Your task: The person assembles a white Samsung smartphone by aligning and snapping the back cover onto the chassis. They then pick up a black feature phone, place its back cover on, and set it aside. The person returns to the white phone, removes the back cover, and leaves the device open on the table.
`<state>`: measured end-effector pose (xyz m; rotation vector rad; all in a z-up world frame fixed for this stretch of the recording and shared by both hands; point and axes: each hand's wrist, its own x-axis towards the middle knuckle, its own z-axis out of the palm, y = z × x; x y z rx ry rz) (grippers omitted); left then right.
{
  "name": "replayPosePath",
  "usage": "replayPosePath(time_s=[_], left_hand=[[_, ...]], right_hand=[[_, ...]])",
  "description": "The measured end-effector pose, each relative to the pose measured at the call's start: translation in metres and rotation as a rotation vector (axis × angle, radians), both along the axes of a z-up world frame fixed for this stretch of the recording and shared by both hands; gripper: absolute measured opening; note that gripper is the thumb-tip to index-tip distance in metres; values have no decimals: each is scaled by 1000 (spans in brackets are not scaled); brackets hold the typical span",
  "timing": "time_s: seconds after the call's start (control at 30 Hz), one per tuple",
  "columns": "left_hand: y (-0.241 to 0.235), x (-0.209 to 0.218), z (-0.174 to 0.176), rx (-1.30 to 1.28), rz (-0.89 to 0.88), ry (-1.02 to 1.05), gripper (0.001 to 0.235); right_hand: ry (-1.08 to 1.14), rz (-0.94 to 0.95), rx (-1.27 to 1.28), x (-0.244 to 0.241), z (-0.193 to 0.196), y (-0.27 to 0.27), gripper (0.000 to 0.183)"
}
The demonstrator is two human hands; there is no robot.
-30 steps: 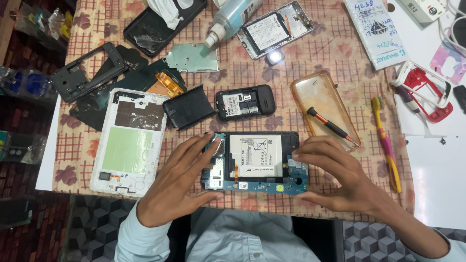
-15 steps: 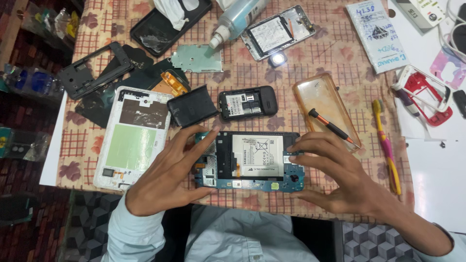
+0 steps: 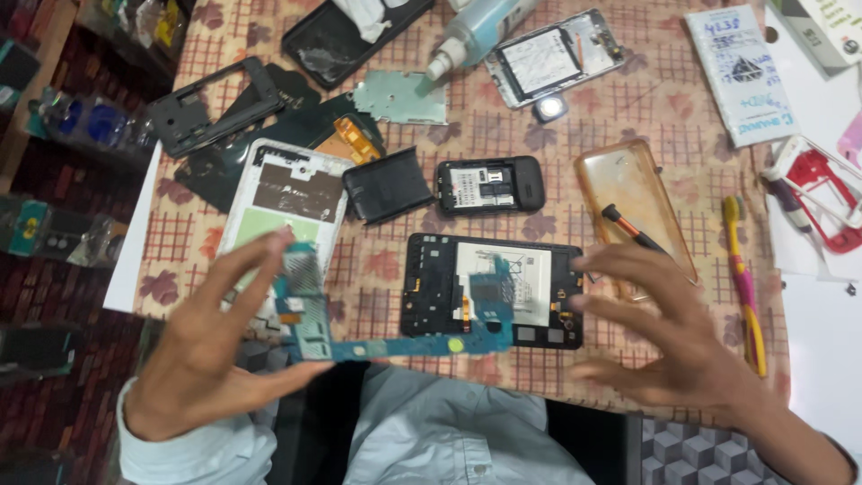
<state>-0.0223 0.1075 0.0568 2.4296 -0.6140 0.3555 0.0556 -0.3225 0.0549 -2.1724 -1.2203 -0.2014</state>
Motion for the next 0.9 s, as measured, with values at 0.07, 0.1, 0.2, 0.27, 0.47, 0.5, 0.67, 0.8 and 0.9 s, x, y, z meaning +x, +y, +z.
replayPosePath(time_s=[0.07, 0.1, 0.2, 0.27, 0.47, 0.5, 0.67, 0.8, 0.9], left_hand=[[13, 1, 0, -21, 41, -73, 125], [18, 0, 1, -31, 59, -111, 128], [27, 4, 0, 17, 207, -81, 130], [26, 8, -3, 44, 258, -83, 131], [32, 10, -13, 24, 332, 34, 132], [34, 9, -15, 19, 329, 41, 133], [37, 8, -21, 17, 354, 86, 132], [38, 9, -22, 3, 327, 66, 131], [40, 7, -22, 20, 328, 41, 129]], right_hand=[[42, -101, -32, 2, 5, -9, 73], [62, -153, -48, 3, 6, -11, 71], [58, -110, -148, 11, -5, -4, 74], [63, -93, -326, 15, -16, 6, 81], [126, -57, -395, 20, -24, 34, 87], [142, -67, -410, 21, -23, 37, 88], [190, -81, -415, 22, -17, 40, 85], [172, -60, -370, 27, -16, 41, 85], [158, -63, -370, 31, -16, 43, 87]])
